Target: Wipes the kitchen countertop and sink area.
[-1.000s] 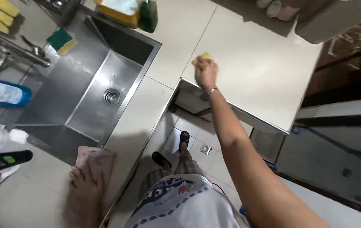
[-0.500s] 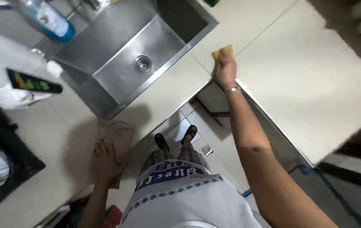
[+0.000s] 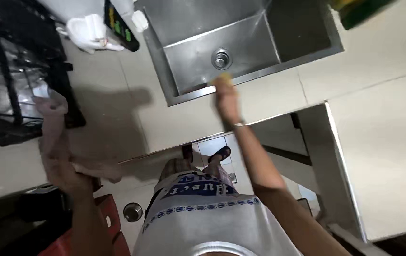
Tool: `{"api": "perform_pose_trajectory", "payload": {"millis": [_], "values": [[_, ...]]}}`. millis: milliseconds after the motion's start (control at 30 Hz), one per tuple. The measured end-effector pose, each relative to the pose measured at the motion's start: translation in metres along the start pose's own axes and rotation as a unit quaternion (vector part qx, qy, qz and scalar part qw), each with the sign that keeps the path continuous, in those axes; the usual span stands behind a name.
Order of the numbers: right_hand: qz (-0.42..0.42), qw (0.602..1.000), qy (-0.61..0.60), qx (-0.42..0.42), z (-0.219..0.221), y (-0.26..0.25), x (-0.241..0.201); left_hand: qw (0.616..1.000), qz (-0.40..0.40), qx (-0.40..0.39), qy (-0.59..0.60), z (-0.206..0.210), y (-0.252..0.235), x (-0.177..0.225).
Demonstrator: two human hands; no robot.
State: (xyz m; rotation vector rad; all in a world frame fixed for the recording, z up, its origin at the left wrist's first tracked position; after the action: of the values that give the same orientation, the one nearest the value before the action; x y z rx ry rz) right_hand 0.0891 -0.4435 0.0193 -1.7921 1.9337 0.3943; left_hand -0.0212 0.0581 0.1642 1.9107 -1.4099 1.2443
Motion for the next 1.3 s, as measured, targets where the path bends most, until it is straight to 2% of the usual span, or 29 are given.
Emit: {"api": "perform_pose_trajectory", "payload": {"millis": [67, 100, 133, 167, 200, 267, 300, 367, 400, 433, 467, 533, 600, 633, 667, 700, 733, 767, 833, 900, 1000, 1100, 1200, 1300], "values": [[0.16, 0.984, 0.06, 0.054, -0.066, 0.005, 0.101, 0.999, 0.023, -0.001, 0.025, -0.027, -0.002, 0.021], [0.204, 0.975, 0.052, 0.075, -0.084, 0.014, 0.123, 0.999, 0.041, 0.011, 0.031, -0.045, 0.0, 0.016], [0.216, 0.972, 0.042, 0.078, -0.086, 0.023, 0.117, 0.997, 0.049, 0.04, 0.039, -0.066, 0.008, 0.003], [0.195, 0.978, 0.032, 0.066, -0.072, 0.029, 0.08, 0.995, 0.035, 0.085, 0.041, -0.087, 0.019, -0.019], [0.135, 0.99, 0.017, 0.034, -0.042, 0.036, 0.025, 0.993, 0.015, 0.115, 0.037, -0.106, 0.03, -0.047], [-0.057, 0.995, -0.038, -0.079, 0.046, 0.069, -0.107, 0.987, -0.009, 0.149, 0.062, -0.122, 0.046, -0.082], [-0.156, 0.971, -0.075, -0.163, 0.091, 0.098, -0.171, 0.985, -0.015, 0.156, 0.075, -0.122, 0.05, -0.088], [-0.339, 0.876, -0.1, -0.329, 0.168, 0.149, -0.281, 0.984, -0.019, 0.159, 0.081, -0.113, 0.048, -0.09], [-0.41, 0.833, -0.102, -0.358, 0.193, 0.159, -0.323, 0.985, -0.022, 0.155, 0.074, -0.107, 0.047, -0.094], [-0.45, 0.811, -0.108, -0.359, 0.211, 0.153, -0.355, 0.986, -0.029, 0.155, 0.062, -0.103, 0.048, -0.096], [-0.456, 0.813, -0.114, -0.343, 0.224, 0.13, -0.377, 0.986, -0.034, 0.154, 0.054, -0.102, 0.048, -0.098], [-0.381, 0.878, -0.132, -0.259, 0.231, 0.05, -0.38, 0.985, -0.043, 0.161, 0.052, -0.107, 0.054, -0.102], [-0.229, 0.958, -0.117, -0.124, 0.206, -0.043, -0.334, 0.978, -0.076, 0.183, 0.072, -0.117, 0.068, -0.113], [-0.163, 0.979, -0.08, -0.097, 0.189, -0.071, -0.309, 0.971, -0.094, 0.202, 0.082, -0.125, 0.08, -0.123], [-0.116, 0.986, -0.049, -0.109, 0.179, -0.08, -0.292, 0.969, -0.102, 0.211, 0.081, -0.131, 0.091, -0.131], [-0.102, 0.988, -0.029, -0.114, 0.171, -0.072, -0.287, 0.964, -0.111, 0.226, 0.082, -0.135, 0.1, -0.138], [-0.127, 0.987, -0.023, -0.097, 0.169, -0.05, -0.296, 0.956, -0.134, 0.246, 0.084, -0.133, 0.109, -0.144], [-0.189, 0.978, -0.031, -0.084, 0.174, -0.018, -0.315, 0.945, -0.173, 0.263, 0.082, -0.128, 0.117, -0.148], [-0.301, 0.938, -0.053, -0.165, 0.21, 0.039, -0.356, 0.927, -0.234, 0.281, 0.084, -0.116, 0.13, -0.153], [-0.328, 0.917, -0.063, -0.218, 0.247, 0.026, -0.396, 0.925, -0.246, 0.275, 0.092, -0.103, 0.128, -0.149], [-0.283, 0.93, -0.068, -0.223, 0.264, -0.041, -0.428, 0.931, -0.242, 0.254, 0.103, -0.09, 0.128, -0.145], [-0.233, 0.942, -0.087, -0.225, 0.267, -0.09, -0.44, 0.947, -0.209, 0.223, 0.096, -0.077, 0.118, -0.143], [-0.147, 0.968, -0.072, -0.192, 0.258, -0.119, -0.425, 0.98, -0.122, 0.149, -0.05, -0.064, 0.092, -0.145], [-0.081, 0.983, -0.09, -0.141, 0.235, -0.107, -0.408, 0.972, -0.044, 0.14, -0.183, -0.055, 0.046, -0.158]]}}
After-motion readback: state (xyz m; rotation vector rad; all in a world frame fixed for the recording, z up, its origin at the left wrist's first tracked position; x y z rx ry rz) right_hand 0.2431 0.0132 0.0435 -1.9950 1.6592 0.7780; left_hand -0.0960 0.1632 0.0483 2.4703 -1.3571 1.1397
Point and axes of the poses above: each hand's wrist, its own y-axis away from the middle knuckle, its own z-axis out of the palm, x = y × z, the point moved 10 cm from there along -y, towards the middle knuckle, and after that the axes turned 4 degrees about -x, right-handed, at the moved point
